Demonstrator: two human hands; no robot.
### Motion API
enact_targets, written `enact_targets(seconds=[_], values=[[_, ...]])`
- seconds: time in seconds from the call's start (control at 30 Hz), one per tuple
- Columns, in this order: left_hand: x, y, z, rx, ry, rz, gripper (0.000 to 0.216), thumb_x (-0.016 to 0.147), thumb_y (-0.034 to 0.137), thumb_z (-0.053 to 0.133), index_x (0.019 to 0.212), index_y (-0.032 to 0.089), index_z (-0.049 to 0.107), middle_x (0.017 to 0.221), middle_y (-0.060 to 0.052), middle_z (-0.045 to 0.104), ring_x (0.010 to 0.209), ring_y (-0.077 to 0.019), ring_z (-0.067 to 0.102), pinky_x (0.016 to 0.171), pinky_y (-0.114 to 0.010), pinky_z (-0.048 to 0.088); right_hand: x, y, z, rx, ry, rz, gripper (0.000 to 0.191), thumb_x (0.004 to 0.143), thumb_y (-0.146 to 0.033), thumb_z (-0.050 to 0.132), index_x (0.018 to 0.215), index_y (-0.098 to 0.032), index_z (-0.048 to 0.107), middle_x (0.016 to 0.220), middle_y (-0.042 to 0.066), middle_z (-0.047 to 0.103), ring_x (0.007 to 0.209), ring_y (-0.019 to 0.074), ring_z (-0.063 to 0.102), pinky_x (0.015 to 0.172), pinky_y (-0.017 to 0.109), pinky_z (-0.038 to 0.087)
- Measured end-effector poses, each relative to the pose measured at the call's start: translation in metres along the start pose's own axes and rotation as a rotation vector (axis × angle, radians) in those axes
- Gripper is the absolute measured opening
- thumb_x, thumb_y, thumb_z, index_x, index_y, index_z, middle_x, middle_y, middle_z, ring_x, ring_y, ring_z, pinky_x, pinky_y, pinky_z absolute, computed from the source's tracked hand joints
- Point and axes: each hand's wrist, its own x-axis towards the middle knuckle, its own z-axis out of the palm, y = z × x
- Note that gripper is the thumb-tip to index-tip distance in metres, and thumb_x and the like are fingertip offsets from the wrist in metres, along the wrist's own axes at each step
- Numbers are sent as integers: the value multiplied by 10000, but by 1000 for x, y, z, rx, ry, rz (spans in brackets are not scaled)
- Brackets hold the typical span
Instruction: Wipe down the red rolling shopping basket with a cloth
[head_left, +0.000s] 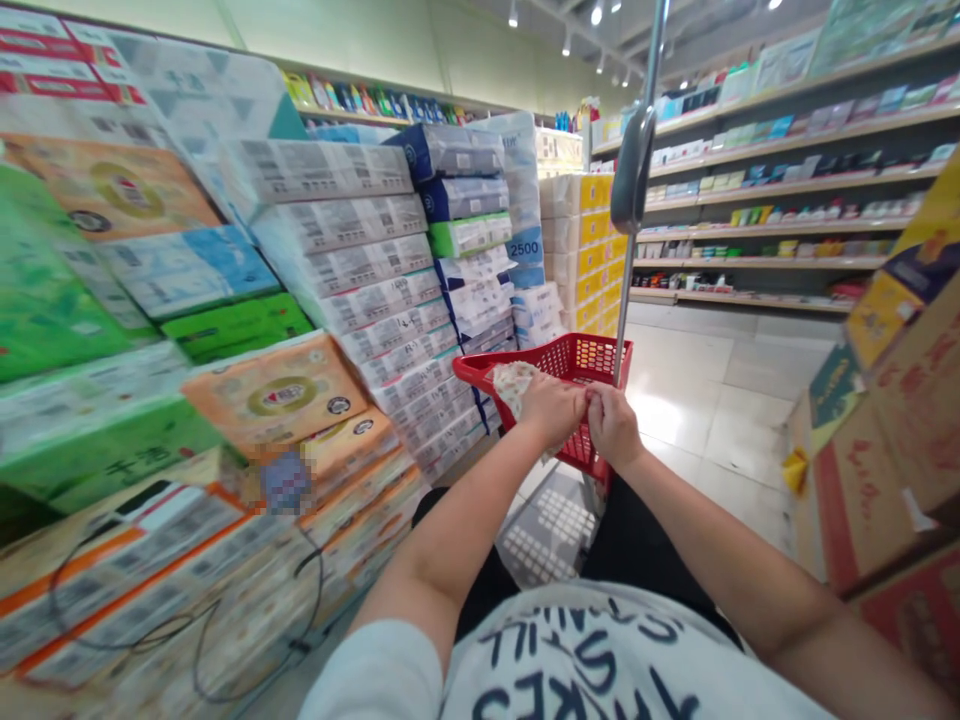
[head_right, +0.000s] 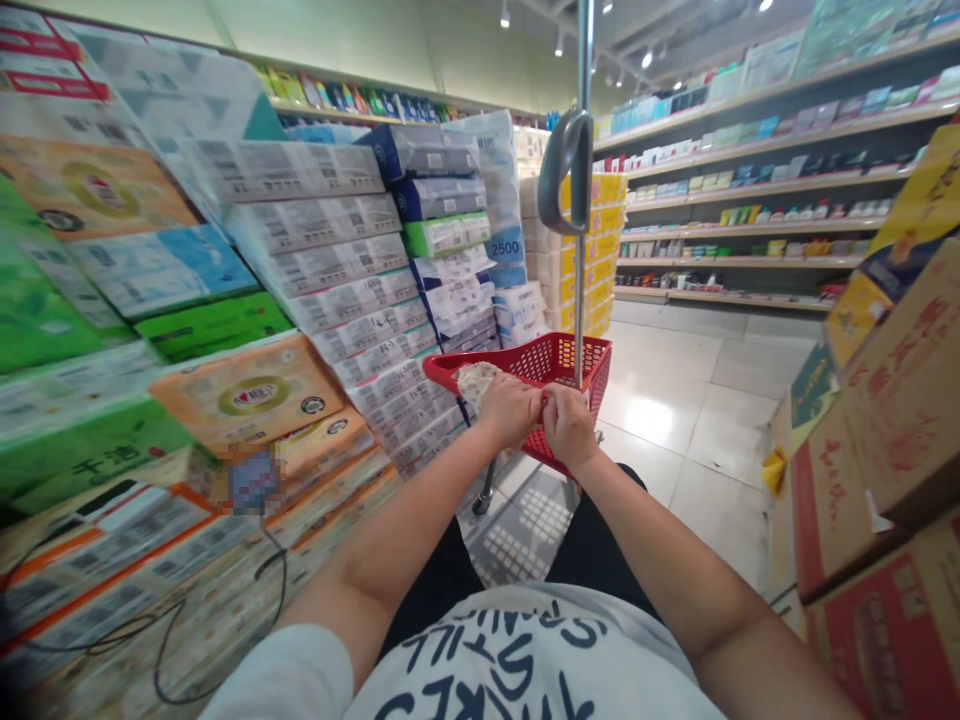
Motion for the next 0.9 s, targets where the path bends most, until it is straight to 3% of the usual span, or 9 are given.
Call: enact_targets(seconds=[0.17,0.27,0.37,0.53,0.6,0.67,0.77,0.83,0.9], values=[[-4,8,5,-511,308,-76,381,977,366,279,1197,179,527,1202,-116,601,1154,-215,525,1029,-432,383,39,-17,-21,128,-12,202,266,894,-303,434,1091,-181,565,938,79,675,830,199,644,769,346,524],[13,7,4,-1085,472,-301,466,979,489,184,1341,270,381,1347,-95,482,1236,-193,473,975,-402,456,60,-36,-30,112,-14,86,361,932,-338,390,1227,-174,518,1156,124,631,1028,210,613,876,364,501],[24,-5,-1,-1522,567,-595,536,943,598,98,1330,344,368,1278,-72,517,1156,-191,543,865,-383,520,61,-51,-23,-53,-251,-63,500,962,-385,349,1412,-169,362,1387,146,493,1213,233,520,975,396,447],[15,-47,-16,-1115,895,-601,472,974,515,205,1192,223,506,1107,-89,613,1037,-186,590,937,-378,477,41,-49,-1,-512,-713,-152,480,974,-422,349,1422,-254,385,1461,120,423,1091,269,608,849,387,495],[12,-64,-20,-830,757,-534,446,992,411,201,1127,184,560,1054,-93,649,1012,-182,603,952,-347,457,45,-42,-2,-502,-755,-120,395,984,-382,343,1302,-239,526,1317,107,575,987,235,651,788,331,504],[14,-75,-20,-530,448,-500,445,993,316,187,1116,179,592,1095,-90,664,1042,-173,600,940,-313,449,59,-35,-11,-401,-676,-20,353,987,-337,339,1147,-205,624,1099,93,690,896,205,670,748,289,506],[19,-78,-11,-209,48,-485,358,961,297,313,1088,227,640,1114,-56,684,1082,-191,588,950,-354,426,83,-27,-30,-278,-258,28,338,967,-287,350,1123,-186,632,1050,100,697,939,214,653,815,325,508],[21,-74,-3,-173,-9,-526,347,939,333,363,976,220,689,1037,-67,711,1066,-225,594,974,-422,392,89,-26,-35,-253,-32,-102,343,939,-259,374,1167,-187,620,1183,120,644,1100,241,586,940,400,467],[22,-68,5,-160,11,-568,422,943,354,331,868,190,713,975,-93,721,1025,-237,609,976,-446,368,82,-30,-30,-281,-84,-239,333,921,-252,399,1146,-189,637,1245,129,608,1209,256,506,1023,449,405]])
